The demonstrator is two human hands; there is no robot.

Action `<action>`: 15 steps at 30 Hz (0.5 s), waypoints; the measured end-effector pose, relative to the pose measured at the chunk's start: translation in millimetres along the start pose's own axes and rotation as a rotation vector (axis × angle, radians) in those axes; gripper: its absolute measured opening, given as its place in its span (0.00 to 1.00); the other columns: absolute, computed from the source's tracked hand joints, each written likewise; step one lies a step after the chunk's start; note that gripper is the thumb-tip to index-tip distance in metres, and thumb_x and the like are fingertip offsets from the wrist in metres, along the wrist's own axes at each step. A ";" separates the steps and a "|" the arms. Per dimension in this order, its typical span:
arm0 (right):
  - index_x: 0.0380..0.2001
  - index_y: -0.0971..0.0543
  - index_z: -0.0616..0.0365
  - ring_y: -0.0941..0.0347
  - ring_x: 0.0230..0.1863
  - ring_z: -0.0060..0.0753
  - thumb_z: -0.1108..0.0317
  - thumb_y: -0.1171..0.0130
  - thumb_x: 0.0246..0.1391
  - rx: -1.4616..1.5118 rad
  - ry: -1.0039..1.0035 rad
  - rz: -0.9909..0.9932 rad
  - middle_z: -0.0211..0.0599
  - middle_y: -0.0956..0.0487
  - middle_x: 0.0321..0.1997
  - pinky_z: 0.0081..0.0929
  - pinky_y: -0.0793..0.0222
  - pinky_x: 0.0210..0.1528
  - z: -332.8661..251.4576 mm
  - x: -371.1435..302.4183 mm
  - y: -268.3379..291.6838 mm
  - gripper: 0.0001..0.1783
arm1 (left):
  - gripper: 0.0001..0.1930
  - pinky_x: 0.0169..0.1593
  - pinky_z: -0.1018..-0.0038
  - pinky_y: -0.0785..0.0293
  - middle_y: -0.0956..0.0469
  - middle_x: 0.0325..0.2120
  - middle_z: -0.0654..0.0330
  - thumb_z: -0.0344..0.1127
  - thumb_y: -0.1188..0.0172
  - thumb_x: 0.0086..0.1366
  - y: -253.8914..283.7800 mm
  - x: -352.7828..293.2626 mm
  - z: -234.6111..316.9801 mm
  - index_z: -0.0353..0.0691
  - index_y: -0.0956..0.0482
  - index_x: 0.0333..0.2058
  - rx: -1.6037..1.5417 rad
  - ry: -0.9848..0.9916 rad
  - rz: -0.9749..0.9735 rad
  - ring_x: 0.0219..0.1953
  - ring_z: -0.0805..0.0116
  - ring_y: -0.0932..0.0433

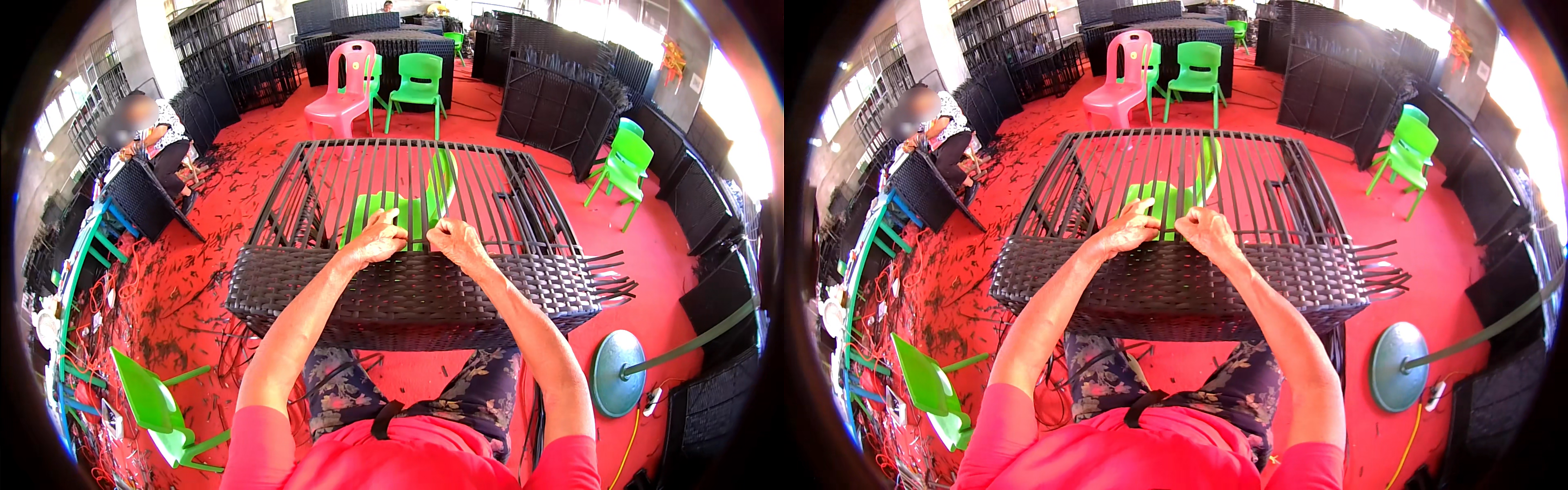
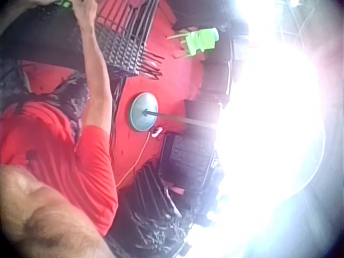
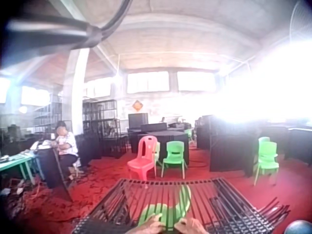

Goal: The person weaves plastic rattan strips through a metal furniture frame by hand, repeatedly turning the frame over and tucking the strip ends into the weave.

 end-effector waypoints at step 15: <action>0.33 0.22 0.53 0.25 0.33 0.38 0.58 0.48 0.48 -0.144 0.099 -0.097 0.44 0.23 0.30 0.31 0.33 0.36 -28.9 -3.9 -13.3 0.13 | 0.06 0.52 0.69 0.43 0.40 0.53 0.50 0.33 0.40 0.49 33.6 -20.4 -16.3 0.38 0.23 0.25 -0.417 -0.049 0.246 0.54 0.63 0.39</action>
Point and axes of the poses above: each hand's wrist, its own x-axis towards the middle knuckle, its own y-axis out of the back of the hand, z = x × y, the point moved 8 cm from there along x, towards the middle knuckle
